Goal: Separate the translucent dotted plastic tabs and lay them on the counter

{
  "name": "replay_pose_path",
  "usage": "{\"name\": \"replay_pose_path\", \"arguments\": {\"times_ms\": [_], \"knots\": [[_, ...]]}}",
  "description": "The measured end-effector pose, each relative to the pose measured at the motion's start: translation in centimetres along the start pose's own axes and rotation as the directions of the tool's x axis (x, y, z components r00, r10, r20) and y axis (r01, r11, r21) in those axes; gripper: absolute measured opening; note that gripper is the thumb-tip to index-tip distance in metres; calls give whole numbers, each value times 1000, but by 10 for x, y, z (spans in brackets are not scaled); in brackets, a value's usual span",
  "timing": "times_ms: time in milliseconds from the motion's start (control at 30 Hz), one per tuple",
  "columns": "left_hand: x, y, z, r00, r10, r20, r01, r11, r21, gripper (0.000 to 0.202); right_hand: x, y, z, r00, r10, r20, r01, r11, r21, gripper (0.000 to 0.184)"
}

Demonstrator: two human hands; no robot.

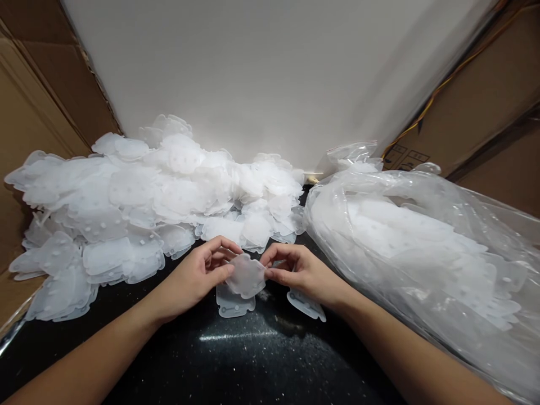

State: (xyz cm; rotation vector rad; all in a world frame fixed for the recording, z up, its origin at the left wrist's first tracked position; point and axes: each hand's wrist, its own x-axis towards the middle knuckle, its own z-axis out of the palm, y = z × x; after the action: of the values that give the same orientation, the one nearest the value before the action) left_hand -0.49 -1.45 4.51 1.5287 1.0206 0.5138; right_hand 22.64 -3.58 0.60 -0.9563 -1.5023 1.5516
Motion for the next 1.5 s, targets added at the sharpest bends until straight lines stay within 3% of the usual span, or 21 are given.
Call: {"name": "replay_pose_path", "arguments": {"times_ms": [100,233,433,700,1000,1100,1200,1300,1400,1500], "knots": [[0,1,3,998,11,63,-17,995,97,23,0,1,1,1000,9,5,-9,1000,14,20],[1,0,6,992,-17,126,7,997,83,26,1,3,0,1000,13,-9,-12,998,67,20],[0,0,3,984,-115,137,115,993,4,32,1,3,-2,998,45,-40,-41,995,92,19],[2,-2,2,985,-101,139,110,992,-59,29,3,5,-2,999,26,-45,-22,997,80,31],[0,0,1,986,-112,123,128,983,-134,30,3,1,-2,994,108,9,-108,994,19,31],[0,-2,3,990,-107,89,121,978,-171,33,3,1,-2,996,25,-87,-28,999,-37,27],[1,-4,5,986,-129,109,156,946,-286,42,1,-1,1,955,-211,-209,164,961,-220,18],[1,-4,6,966,-158,205,231,883,-409,44,-3,-6,4,948,-310,-77,268,902,-339,11],[1,-2,5,972,-127,199,194,909,-368,50,-5,-11,5,975,-206,87,223,920,-322,11],[2,-1,3,986,-110,122,142,946,-290,53,-4,-12,2,996,-84,39,91,960,-264,34]]}}
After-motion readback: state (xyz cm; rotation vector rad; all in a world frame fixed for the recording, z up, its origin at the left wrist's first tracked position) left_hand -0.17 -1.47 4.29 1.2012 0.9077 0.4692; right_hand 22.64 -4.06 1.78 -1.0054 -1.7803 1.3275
